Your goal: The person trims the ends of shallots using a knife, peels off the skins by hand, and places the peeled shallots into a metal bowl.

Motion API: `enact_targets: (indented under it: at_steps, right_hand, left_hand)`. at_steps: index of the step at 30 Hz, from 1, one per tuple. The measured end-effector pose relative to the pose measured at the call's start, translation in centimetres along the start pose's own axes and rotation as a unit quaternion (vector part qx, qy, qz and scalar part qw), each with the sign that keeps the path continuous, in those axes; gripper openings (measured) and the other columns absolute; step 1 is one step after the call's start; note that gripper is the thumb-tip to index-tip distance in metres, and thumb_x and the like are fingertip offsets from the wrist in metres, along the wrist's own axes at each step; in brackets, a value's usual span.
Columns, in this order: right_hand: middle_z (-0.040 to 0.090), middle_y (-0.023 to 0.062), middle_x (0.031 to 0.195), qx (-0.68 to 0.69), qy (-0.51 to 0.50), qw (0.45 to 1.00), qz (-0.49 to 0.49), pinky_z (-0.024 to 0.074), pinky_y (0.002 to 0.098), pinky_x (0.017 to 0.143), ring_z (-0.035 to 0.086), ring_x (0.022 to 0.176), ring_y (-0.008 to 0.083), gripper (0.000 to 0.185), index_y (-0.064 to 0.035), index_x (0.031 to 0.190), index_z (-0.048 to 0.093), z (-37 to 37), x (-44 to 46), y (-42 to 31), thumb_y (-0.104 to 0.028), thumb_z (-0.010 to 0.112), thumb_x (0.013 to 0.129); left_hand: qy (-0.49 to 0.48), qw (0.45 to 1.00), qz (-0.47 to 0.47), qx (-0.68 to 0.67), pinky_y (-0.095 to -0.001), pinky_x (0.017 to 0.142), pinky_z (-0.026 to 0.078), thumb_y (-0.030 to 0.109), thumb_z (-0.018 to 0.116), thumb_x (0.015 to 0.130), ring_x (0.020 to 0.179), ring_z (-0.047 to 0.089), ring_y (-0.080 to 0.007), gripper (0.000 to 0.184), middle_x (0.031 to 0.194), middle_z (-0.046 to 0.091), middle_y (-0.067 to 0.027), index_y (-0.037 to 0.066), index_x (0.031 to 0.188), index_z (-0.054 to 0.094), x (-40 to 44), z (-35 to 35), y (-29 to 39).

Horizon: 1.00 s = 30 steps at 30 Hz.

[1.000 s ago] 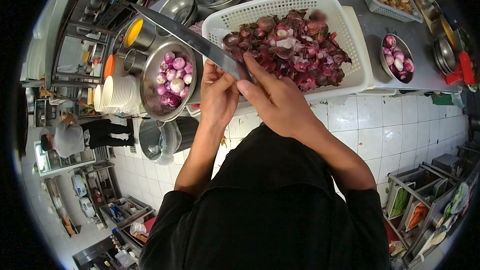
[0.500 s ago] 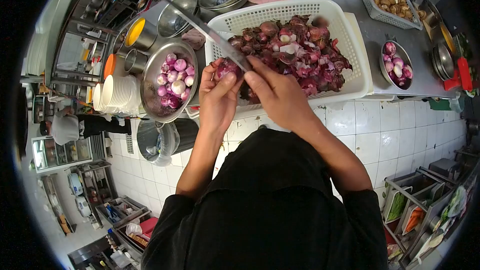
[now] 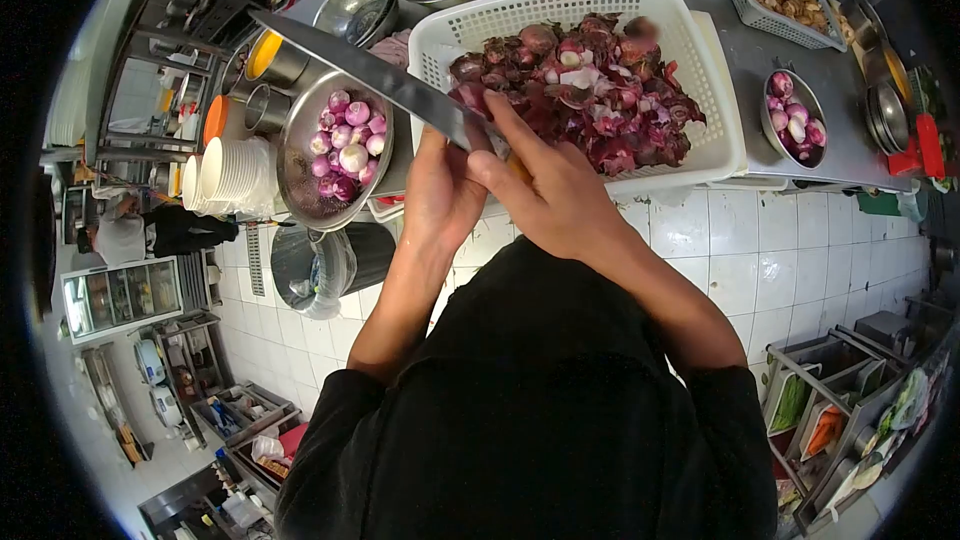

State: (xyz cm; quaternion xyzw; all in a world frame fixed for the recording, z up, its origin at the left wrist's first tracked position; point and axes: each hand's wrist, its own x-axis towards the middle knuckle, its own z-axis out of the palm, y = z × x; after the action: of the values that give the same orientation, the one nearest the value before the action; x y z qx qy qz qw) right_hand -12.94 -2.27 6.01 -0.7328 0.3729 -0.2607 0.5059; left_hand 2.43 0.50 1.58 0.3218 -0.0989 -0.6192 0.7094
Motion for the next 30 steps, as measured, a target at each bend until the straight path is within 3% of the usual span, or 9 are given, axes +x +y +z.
enact_targets:
  at_steps: [9, 12, 15, 18, 24, 25, 26, 28, 30]
  right_hand:
    - [0.057, 0.0211, 0.063, -0.018, 0.055, 0.992, -0.116, 0.0467, 0.041, 0.057, 0.062, 0.057, 0.0374, 0.058, 0.0032, 0.141, 0.044, 0.6, 0.4, 1.0, -0.034, 0.054, 0.098]
    - [0.058, 0.021, 0.064, -0.062, 0.045, 0.993, -0.092, 0.0472, 0.0415, 0.057, 0.062, 0.058, 0.039, 0.055, 0.0031, 0.139, 0.047, 0.3, 0.5, 0.5, -0.032, 0.054, 0.097]
    - [0.06, 0.0227, 0.069, -0.03, 0.056, 0.994, -0.088, 0.0473, 0.0407, 0.057, 0.063, 0.058, 0.0346, 0.052, 0.0015, 0.136, 0.051, 0.6, 0.7, 1.1, -0.033, 0.054, 0.098]
    - [0.063, 0.0205, 0.073, 0.058, 0.042, 0.996, -0.043, 0.0477, 0.0396, 0.058, 0.062, 0.058, 0.0258, 0.049, -0.0001, 0.132, 0.056, 0.3, 0.9, 1.3, -0.036, 0.053, 0.099]
    - [0.052, -0.0001, 0.062, 0.174, -0.019, 0.972, 0.159, 0.0377, 0.0276, 0.048, 0.046, 0.053, 0.0081, 0.049, -0.005, 0.131, 0.061, -2.4, 2.4, 1.2, -0.042, 0.051, 0.1]
    - [0.045, -0.0022, 0.057, 0.18, 0.005, 0.973, 0.142, 0.0313, 0.0239, 0.039, 0.039, 0.042, 0.0058, 0.047, -0.0103, 0.075, 0.049, -1.8, 2.5, 1.5, -0.05, 0.048, 0.1]
    - [0.045, -0.0024, 0.058, 0.172, 0.001, 0.972, 0.16, 0.0319, 0.0243, 0.041, 0.04, 0.045, 0.0059, 0.04, -0.0092, 0.094, 0.053, -1.9, 2.6, 1.7, -0.049, 0.049, 0.1]
    - [0.045, -0.0028, 0.06, 0.157, -0.006, 0.968, 0.197, 0.0329, 0.0251, 0.045, 0.041, 0.049, 0.0059, 0.052, -0.007, 0.132, 0.06, -2.4, 2.6, 2.2, -0.046, 0.05, 0.1]
    - [0.045, -0.0026, 0.06, 0.167, 0.008, 0.963, 0.211, 0.0331, 0.0252, 0.043, 0.041, 0.048, 0.0062, 0.053, -0.0089, 0.137, 0.056, -2.7, 2.7, 2.8, -0.047, 0.05, 0.1]
  left_hand:
    - [-0.026, 0.995, 0.066, 0.066, -0.0291, 0.085, 0.053, 0.011, 0.047, 0.102, 0.096, 0.062, -0.0145, 0.02, 0.108, 0.064, -0.0053, 0.007, 0.12, 0.055, -0.4, 0.3, 0.4]
    - [-0.016, 0.995, 0.081, 0.052, -0.0311, 0.086, 0.053, 0.01, 0.049, 0.101, 0.097, 0.063, -0.0162, 0.019, 0.11, 0.064, -0.0064, 0.008, 0.119, 0.054, 0.0, -0.2, 0.1]
    - [-0.012, 0.994, 0.094, 0.05, -0.0307, 0.074, 0.055, 0.012, 0.055, 0.1, 0.081, 0.065, -0.0151, 0.015, 0.1, 0.066, -0.0077, 0.009, 0.114, 0.051, 0.1, -0.1, 0.2]
    - [-0.037, 0.992, 0.095, 0.068, -0.033, 0.076, 0.055, 0.012, 0.058, 0.099, 0.085, 0.067, -0.0181, 0.014, 0.102, 0.067, -0.0094, 0.006, 0.111, 0.053, 0.7, -1.2, 0.5]
    - [-0.091, 0.991, 0.034, 0.096, -0.0356, 0.079, 0.056, 0.019, 0.055, 0.101, 0.088, 0.068, -0.0248, 0.02, 0.107, 0.068, -0.0131, 0.004, 0.115, 0.055, -0.1, -2.2, 1.5]
    - [-0.092, 0.991, 0.029, 0.094, -0.0359, 0.08, 0.056, 0.02, 0.054, 0.101, 0.088, 0.068, -0.0256, 0.022, 0.107, 0.068, -0.0135, 0.004, 0.116, 0.055, 0.0, -2.2, 1.5]
    - [-0.093, 0.991, 0.023, 0.093, -0.0362, 0.08, 0.056, 0.021, 0.052, 0.102, 0.089, 0.068, -0.0264, 0.024, 0.107, 0.068, -0.0138, 0.003, 0.118, 0.054, 0.1, -2.2, 1.4]
    - [-0.095, 0.992, 0.012, 0.076, -0.037, 0.081, 0.056, 0.022, 0.05, 0.103, 0.09, 0.068, -0.0277, 0.027, 0.108, 0.067, -0.0148, 0.002, 0.121, 0.053, 0.1, -2.4, 1.4]
    - [-0.099, 0.994, 0.002, 0.043, -0.038, 0.082, 0.056, 0.023, 0.049, 0.103, 0.093, 0.068, -0.029, 0.03, 0.11, 0.067, -0.0161, 0.001, 0.123, 0.052, 0.0, -2.6, 1.8]
